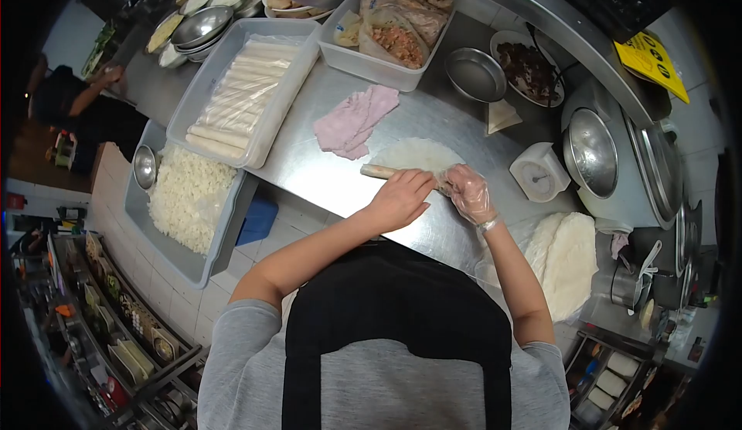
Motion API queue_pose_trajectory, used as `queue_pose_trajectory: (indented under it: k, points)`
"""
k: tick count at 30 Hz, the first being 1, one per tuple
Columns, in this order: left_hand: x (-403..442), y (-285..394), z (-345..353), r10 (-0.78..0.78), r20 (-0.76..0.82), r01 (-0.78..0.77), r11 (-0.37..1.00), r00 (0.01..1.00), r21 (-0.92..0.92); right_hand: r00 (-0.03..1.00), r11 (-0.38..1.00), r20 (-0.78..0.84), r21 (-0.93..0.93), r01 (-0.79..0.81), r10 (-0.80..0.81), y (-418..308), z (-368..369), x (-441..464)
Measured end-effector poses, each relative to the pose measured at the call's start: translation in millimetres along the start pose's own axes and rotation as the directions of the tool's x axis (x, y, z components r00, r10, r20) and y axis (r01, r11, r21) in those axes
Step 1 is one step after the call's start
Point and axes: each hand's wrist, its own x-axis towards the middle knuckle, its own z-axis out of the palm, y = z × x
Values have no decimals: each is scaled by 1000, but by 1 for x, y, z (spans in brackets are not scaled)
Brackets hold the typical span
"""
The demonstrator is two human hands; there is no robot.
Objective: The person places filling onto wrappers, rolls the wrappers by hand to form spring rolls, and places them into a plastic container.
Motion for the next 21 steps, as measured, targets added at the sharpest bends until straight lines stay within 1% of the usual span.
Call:
queue_pose_trajectory:
  k: [1, 2, 4, 5, 6, 7, 8, 10, 11, 12, 13, 14, 15, 16, 17, 19, 21]
  points:
    - [-4, 2, 0, -37, -2, 37, 999, 999, -19, 999, 998, 47, 55, -25, 22, 4, 1, 1]
    - [-5, 1, 0, -32, 0, 32, 999, 999, -20, 999, 998, 44, 52, -29, 26, 7, 2, 1]
    - [-5, -4, 3, 36, -139, -33, 999, 990, 25, 988, 987, 88, 93, -132, 124, 9, 2, 4]
    - [-4, -8, 4, 43, -139, -40, 999, 989, 25, 988, 987, 83, 89, -135, 128, 8, 3, 2]
    - [-1, -12, 4, 32, -153, -35, 999, 988, -19, 999, 1000, -47, -1, -22, 22, 2, 4, -1]
    - [3, -16, 3, 22, -168, -33, 997, 986, -64, 982, 991, -163, -107, 79, -96, -6, 4, -3]
    - [6, -21, 4, 29, -170, -40, 997, 985, -66, 979, 988, -168, -125, 96, -116, -11, 7, -3]
    - [12, -31, 10, -1, -182, -17, 995, 983, -99, 981, 985, -164, -155, 80, -105, -6, 12, -3]
    - [15, -36, 13, 8, -180, -27, 995, 984, -101, 982, 981, -160, -181, 70, -99, -2, 13, -1]
    - [20, -38, 12, -24, -162, 6, 994, 986, -107, 982, 981, -167, -187, 61, -93, 0, 12, 2]
    - [23, -40, 12, -53, -143, 37, 993, 988, -110, 991, 989, -125, -146, 21, -39, 2, 10, 6]
    - [25, -42, 11, -37, -139, 22, 994, 990, -110, 996, 994, -82, -106, -24, 15, 2, 8, 8]
    - [27, -43, 8, -51, -83, 40, 991, 995, -128, 995, 993, -93, -115, -35, 24, 2, 7, 7]
    - [29, -44, 6, -66, -25, 61, 987, 998, -146, 996, 998, -74, -55, -44, 40, 1, 7, 6]
    - [29, -44, 5, -54, -22, 50, 988, 998, -149, 997, 999, -51, 6, -53, 53, 0, 7, 5]
    - [24, -41, 5, 33, -41, -34, 999, 999, -27, 994, 996, -68, -3, -89, 88, -1, 16, -4]
    - [13, -23, 13, 58, -123, -48, 996, 991, 79, 990, 993, -79, -9, -116, 115, 3, 22, -7]
